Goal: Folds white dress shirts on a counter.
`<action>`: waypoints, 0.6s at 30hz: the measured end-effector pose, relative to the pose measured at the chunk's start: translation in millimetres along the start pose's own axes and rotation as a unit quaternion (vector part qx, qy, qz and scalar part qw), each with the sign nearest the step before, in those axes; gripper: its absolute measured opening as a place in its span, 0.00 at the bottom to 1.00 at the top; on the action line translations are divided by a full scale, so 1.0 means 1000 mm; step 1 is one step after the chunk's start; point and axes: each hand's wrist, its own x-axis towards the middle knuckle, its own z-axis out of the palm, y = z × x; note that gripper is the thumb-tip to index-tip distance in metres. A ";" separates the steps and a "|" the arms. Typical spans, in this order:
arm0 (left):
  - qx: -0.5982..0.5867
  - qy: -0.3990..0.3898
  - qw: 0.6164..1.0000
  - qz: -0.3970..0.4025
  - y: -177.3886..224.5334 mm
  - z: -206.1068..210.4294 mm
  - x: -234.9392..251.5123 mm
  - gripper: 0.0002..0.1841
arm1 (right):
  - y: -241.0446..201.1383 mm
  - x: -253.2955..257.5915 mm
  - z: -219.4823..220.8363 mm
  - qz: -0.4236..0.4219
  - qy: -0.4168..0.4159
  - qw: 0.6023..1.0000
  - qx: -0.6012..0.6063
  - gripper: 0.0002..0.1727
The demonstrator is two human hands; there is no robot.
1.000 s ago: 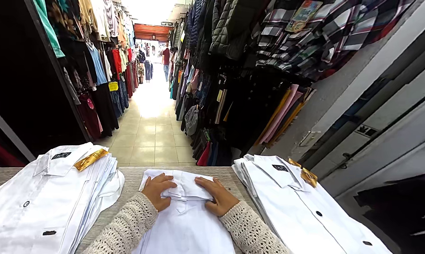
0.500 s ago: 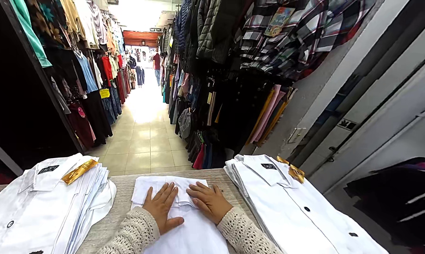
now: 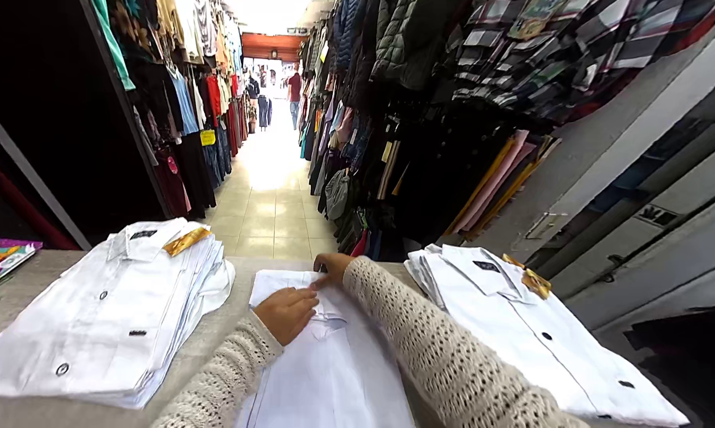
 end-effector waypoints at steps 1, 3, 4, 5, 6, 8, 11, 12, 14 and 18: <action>0.009 0.037 0.999 0.003 0.001 -0.005 -0.010 0.16 | -0.002 0.000 0.000 -0.006 -0.015 1.000 -0.004 0.32; 0.030 0.096 0.995 -0.015 0.010 -0.024 -0.036 0.16 | -0.006 -0.003 0.001 -0.039 -0.040 0.998 -0.018 0.26; 0.039 0.117 0.992 -0.037 0.019 -0.036 -0.053 0.17 | -0.011 -0.007 0.000 -0.051 -0.052 0.997 -0.020 0.23; 0.040 0.129 0.988 -0.070 0.032 -0.048 -0.073 0.17 | -0.016 -0.013 0.000 -0.061 -0.059 0.996 -0.019 0.21; 0.035 0.136 0.985 -0.105 0.046 -0.061 -0.095 0.17 | -0.021 -0.021 -0.001 -0.071 -0.064 0.995 -0.016 0.20; 0.003 0.166 0.969 -0.181 0.074 -0.081 -0.140 0.15 | -0.027 -0.037 -0.009 -0.118 -0.045 0.992 -0.001 0.17; -0.081 0.246 0.919 -0.299 0.099 -0.085 -0.193 0.12 | -0.029 -0.062 -0.039 -0.192 0.031 0.980 0.037 0.14; -0.106 0.272 0.899 -0.327 0.103 -0.086 -0.201 0.12 | -0.032 -0.071 -0.054 -0.207 0.057 0.975 0.051 0.12; -0.138 0.291 0.879 -0.351 0.106 -0.090 -0.207 0.13 | -0.043 -0.088 -0.091 -0.229 0.100 0.966 0.065 0.11; -0.168 0.281 0.864 -0.383 0.104 -0.093 -0.200 0.14 | -0.070 -0.108 -0.157 -0.227 0.143 0.963 0.034 0.11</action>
